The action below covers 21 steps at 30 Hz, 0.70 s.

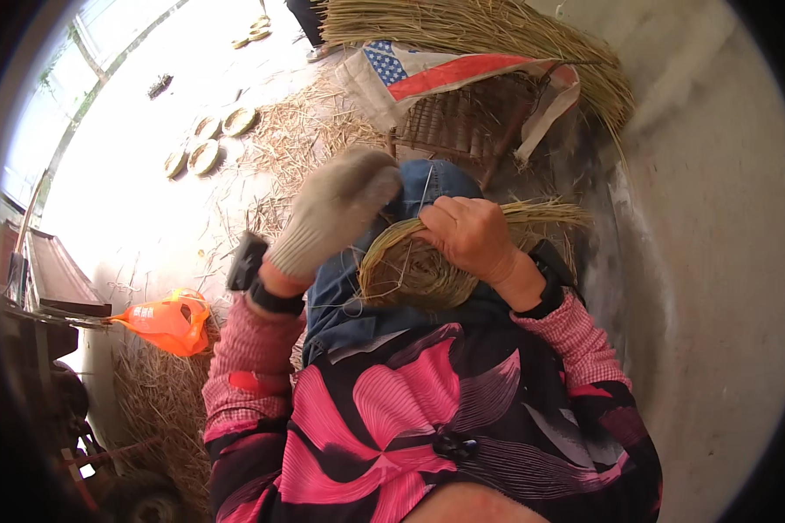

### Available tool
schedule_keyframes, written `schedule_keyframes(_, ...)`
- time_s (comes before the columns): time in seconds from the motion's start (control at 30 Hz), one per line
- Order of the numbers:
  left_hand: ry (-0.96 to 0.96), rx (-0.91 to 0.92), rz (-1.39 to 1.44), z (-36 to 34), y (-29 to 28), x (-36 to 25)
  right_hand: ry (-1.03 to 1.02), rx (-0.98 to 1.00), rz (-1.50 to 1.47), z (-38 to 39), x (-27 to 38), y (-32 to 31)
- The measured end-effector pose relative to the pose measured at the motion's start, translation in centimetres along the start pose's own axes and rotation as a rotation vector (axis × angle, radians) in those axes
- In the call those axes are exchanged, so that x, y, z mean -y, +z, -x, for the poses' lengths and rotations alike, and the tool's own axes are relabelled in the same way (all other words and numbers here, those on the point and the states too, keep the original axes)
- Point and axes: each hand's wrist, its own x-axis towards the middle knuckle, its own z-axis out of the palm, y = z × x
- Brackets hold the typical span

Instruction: Weaving a circular straw base for a basket or mat.

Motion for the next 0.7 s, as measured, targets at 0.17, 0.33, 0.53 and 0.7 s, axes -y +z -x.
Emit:
schedule_keyframes(0.17,0.744,-0.026,-0.249,-2.1,4.1,3.8,-0.066,-0.003,-0.056,-1.1,0.9,-0.2)
schedule_keyframes(0.33,-0.496,-0.347,1.334,-6.4,1.0,4.0,-0.097,0.044,-0.072,-1.3,0.1,-0.4)
schedule_keyframes(0.53,0.136,0.076,0.400,-0.1,-0.5,2.3,0.028,0.043,-0.066,-0.2,-3.8,-0.8)
schedule_keyframes(0.7,0.061,0.263,-0.538,4.4,-0.7,8.0,0.187,0.052,-0.178,2.1,-4.2,-0.1)
